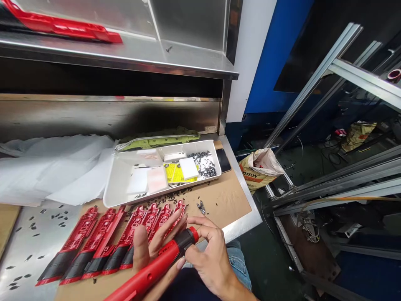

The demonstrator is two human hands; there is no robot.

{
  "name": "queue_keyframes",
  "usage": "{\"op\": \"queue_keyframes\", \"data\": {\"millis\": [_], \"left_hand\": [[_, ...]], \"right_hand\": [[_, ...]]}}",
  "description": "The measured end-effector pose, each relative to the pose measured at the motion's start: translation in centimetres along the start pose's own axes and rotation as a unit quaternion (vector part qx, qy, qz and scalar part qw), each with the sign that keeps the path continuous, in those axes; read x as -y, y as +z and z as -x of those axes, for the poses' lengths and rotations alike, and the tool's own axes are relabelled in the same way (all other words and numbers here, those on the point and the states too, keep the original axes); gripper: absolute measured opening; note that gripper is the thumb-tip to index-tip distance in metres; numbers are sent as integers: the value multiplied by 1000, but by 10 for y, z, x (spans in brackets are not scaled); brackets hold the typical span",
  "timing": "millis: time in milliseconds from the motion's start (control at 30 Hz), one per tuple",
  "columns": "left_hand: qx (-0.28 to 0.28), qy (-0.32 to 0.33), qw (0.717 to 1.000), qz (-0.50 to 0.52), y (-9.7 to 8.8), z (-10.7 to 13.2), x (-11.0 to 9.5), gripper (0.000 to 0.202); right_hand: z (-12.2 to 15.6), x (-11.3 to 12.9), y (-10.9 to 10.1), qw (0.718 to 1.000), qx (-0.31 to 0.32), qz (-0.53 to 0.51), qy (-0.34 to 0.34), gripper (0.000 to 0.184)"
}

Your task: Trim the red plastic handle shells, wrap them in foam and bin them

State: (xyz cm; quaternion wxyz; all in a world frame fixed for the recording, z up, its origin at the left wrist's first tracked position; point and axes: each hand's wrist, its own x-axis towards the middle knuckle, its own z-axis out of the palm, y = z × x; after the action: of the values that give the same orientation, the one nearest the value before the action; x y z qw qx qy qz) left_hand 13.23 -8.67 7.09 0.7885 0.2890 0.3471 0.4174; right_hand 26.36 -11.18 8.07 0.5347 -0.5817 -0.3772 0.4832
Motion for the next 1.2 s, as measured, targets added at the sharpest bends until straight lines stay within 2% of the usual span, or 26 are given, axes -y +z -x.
{"op": "queue_keyframes", "data": {"millis": [100, 167, 267, 433, 533, 633, 667, 733, 800, 867, 900, 1000, 1100, 1200], "left_hand": [[-1, 23, 1000, -2, -3, -6, -2, 106], [3, -22, 998, 65, -9, -12, -5, 103], [20, -53, 987, 149, -19, -18, -9, 101], [86, -76, 981, 155, -27, -19, -7, 93], [80, -56, 981, 167, -27, -18, -3, 90], [42, -48, 987, 150, -27, -20, -4, 84], [18, -45, 992, 117, -27, -23, -6, 79], [-61, -14, 998, 2, -32, -29, -11, 66], [-149, 42, 979, -130, -40, -36, -18, 50], [-208, 73, 951, -218, -52, -40, -23, 48], [-223, 71, 945, -230, -57, -41, -24, 50], [-234, -12, 961, -151, -69, -34, -26, 44], [-185, -107, 977, 5, -71, -23, -29, 22], [-136, -145, 978, 70, -67, -15, -32, 28]], "right_hand": [[5, 5, -5, 999, 34, 22, -6, 15], [11, 9, -11, 998, 50, 33, 11, 17], [17, 13, -18, 995, 13, 95, 7, 12], [22, 14, -14, 982, -12, 173, -69, 35], [24, 12, -10, 979, -36, 176, -90, 38], [14, 3, -17, 979, -66, 165, -98, 20], [5, -4, -23, 977, -75, 175, -96, 17], [-18, -23, -38, 967, -85, 225, -82, 24], [-46, -47, -53, 954, -76, 285, -61, 25], [-71, -72, -60, 945, -52, 319, -43, 17], [-80, -82, -58, 944, -40, 326, -38, 14], [-92, -101, -37, 938, -14, 343, -37, 10], [-90, -104, -10, 938, -16, 342, -46, 14], [-90, -98, -3, 947, -39, 316, -46, 16]]}}
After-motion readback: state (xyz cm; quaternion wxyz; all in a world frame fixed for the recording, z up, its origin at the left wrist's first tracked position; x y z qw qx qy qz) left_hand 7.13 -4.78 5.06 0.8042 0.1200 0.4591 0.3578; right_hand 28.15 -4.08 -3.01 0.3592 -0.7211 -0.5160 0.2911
